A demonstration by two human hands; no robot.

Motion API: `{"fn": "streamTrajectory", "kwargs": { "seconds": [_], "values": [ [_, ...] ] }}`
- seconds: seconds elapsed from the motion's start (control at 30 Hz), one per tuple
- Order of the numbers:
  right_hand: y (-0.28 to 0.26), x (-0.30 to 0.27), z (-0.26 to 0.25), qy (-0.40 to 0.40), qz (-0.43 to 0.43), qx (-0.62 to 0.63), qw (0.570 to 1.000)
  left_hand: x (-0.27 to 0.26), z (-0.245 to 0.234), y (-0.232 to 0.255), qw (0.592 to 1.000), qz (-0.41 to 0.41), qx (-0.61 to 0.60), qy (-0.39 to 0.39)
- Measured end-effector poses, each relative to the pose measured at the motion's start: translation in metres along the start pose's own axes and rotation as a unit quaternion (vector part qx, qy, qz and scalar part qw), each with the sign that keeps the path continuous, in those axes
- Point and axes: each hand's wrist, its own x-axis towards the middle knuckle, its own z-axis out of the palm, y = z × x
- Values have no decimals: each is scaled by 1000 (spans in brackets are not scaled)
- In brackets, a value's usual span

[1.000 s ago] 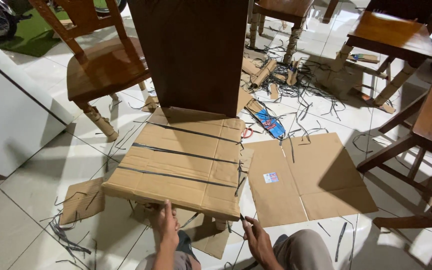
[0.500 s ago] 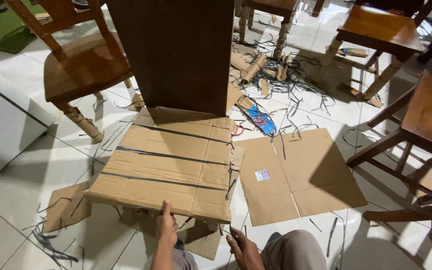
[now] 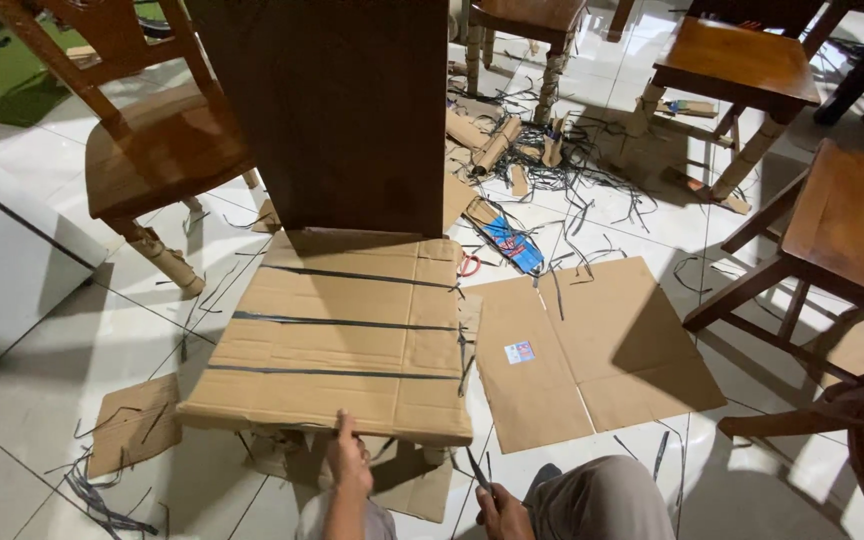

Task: Wrapping a wooden chair with cardboard and securing it with plastic straps for protection

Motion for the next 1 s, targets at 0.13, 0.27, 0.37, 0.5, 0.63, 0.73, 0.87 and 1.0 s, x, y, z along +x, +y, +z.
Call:
{"fn": "streamTrajectory", "kwargs": {
  "seconds": [0.13,0.27,0.37,0.5,0.63,0.73,0.87,1.0],
  "values": [
    [18,17,0,-4,30,9,1000,-20,8,-29,1000,-2,17,5],
    [26,14,0,11,22,-17,1000,-43,14,-53,997,-56,11,-51],
    [34,21,5,-3,46,-13,999,-59,16,-66,991,-36,-7,-130],
    [24,11,3,-39,56,7,998,-76,9,-77,990,-9,-11,-140],
    [32,12,13,-101,27,74,992,-115,-4,-74,989,-56,61,-126],
    [34,9,29,-103,-13,83,991,-123,-24,-88,988,-102,43,-108],
    [0,-24,36,-166,68,265,948,-117,-52,-96,981,-176,-2,-84],
    [-9,-34,56,-180,98,276,939,-189,-57,-17,983,-180,17,-27]
  ]
}}
